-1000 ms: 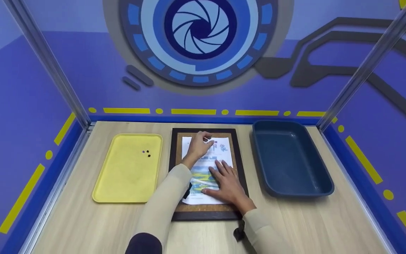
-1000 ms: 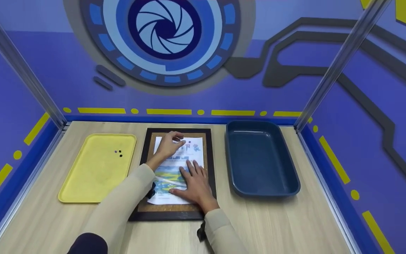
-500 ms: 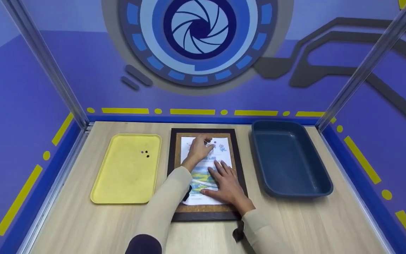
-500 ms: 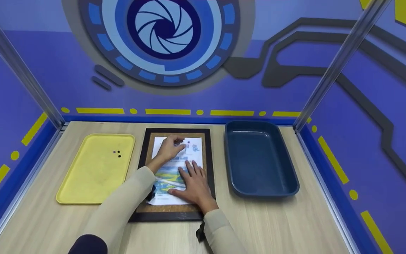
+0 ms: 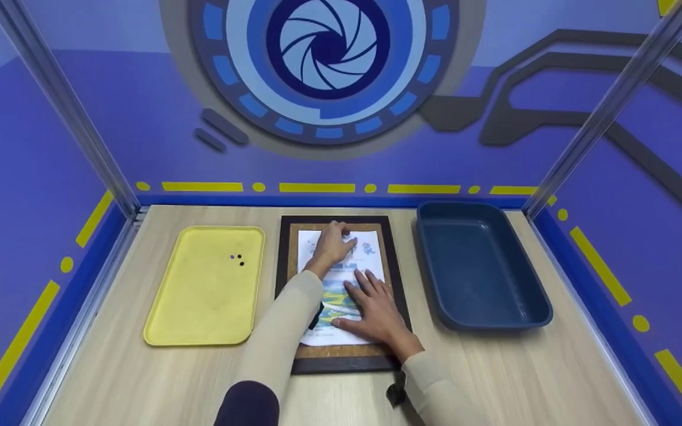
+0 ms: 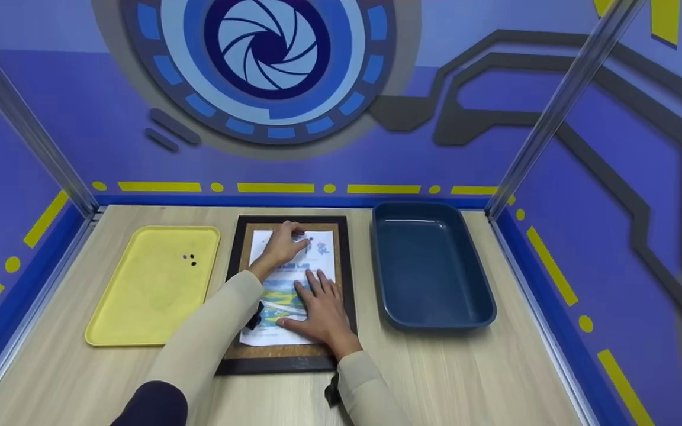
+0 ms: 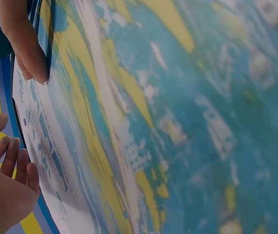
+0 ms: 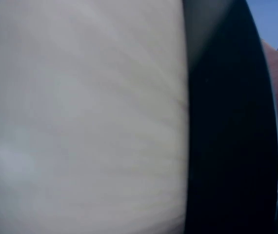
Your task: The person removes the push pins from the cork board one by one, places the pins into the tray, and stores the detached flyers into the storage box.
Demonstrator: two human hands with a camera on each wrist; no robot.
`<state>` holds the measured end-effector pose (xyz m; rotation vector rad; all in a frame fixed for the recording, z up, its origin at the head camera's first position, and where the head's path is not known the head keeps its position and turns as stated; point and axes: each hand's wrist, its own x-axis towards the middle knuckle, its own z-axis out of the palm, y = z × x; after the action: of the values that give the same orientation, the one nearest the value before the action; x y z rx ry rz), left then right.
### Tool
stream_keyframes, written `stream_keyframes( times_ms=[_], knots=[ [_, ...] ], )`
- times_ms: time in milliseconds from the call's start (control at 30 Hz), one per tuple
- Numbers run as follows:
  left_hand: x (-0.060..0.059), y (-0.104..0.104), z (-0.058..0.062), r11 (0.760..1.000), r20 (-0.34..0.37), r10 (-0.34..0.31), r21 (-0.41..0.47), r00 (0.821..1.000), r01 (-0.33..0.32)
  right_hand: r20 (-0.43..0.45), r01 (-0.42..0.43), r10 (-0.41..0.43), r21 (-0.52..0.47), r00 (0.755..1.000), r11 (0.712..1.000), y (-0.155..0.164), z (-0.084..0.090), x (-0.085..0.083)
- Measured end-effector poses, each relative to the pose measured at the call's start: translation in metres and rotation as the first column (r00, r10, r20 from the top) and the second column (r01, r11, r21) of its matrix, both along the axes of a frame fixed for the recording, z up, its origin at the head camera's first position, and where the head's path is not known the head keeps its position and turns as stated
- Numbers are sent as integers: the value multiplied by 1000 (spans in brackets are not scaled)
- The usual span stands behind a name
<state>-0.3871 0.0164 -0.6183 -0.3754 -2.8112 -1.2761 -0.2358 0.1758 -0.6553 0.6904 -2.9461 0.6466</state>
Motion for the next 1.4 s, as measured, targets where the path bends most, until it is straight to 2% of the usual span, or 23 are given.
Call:
stream_keyframes(
  times_ms=[133,267,467,633,800,967,1133,1400],
  knots=[
    [-1,1,-6,1000,24,24,14,999,-24,11,-1,1,-3,1000,1000,-1,0,0],
    [-1,2,-10,999,45,30,-44,999,-28,19,0,0,-4,1000,1000,0,1,0],
    [-2,8,-10,992,17,35,-121,999,-33,15,10,-10,6,1000,1000,1,3,0],
    [1,15,-9,987,-14,109,-116,994,-110,7,3,-3,-9,1000,1000,1,3,0],
    [0,22,-15,975,-35,196,-97,980,-198,-3,-2,2,-16,1000,1000,0,3,0],
    [-2,25,-20,966,-63,230,-107,971,-236,-1,-4,3,-25,1000,1000,-1,4,2],
    [-3,28,-20,960,-60,254,-109,965,-259,-1,-5,5,-20,1000,1000,0,4,3],
    [-3,35,-21,931,-78,319,-160,944,-328,-7,-9,9,-12,1000,1000,1,3,1]
  ],
)
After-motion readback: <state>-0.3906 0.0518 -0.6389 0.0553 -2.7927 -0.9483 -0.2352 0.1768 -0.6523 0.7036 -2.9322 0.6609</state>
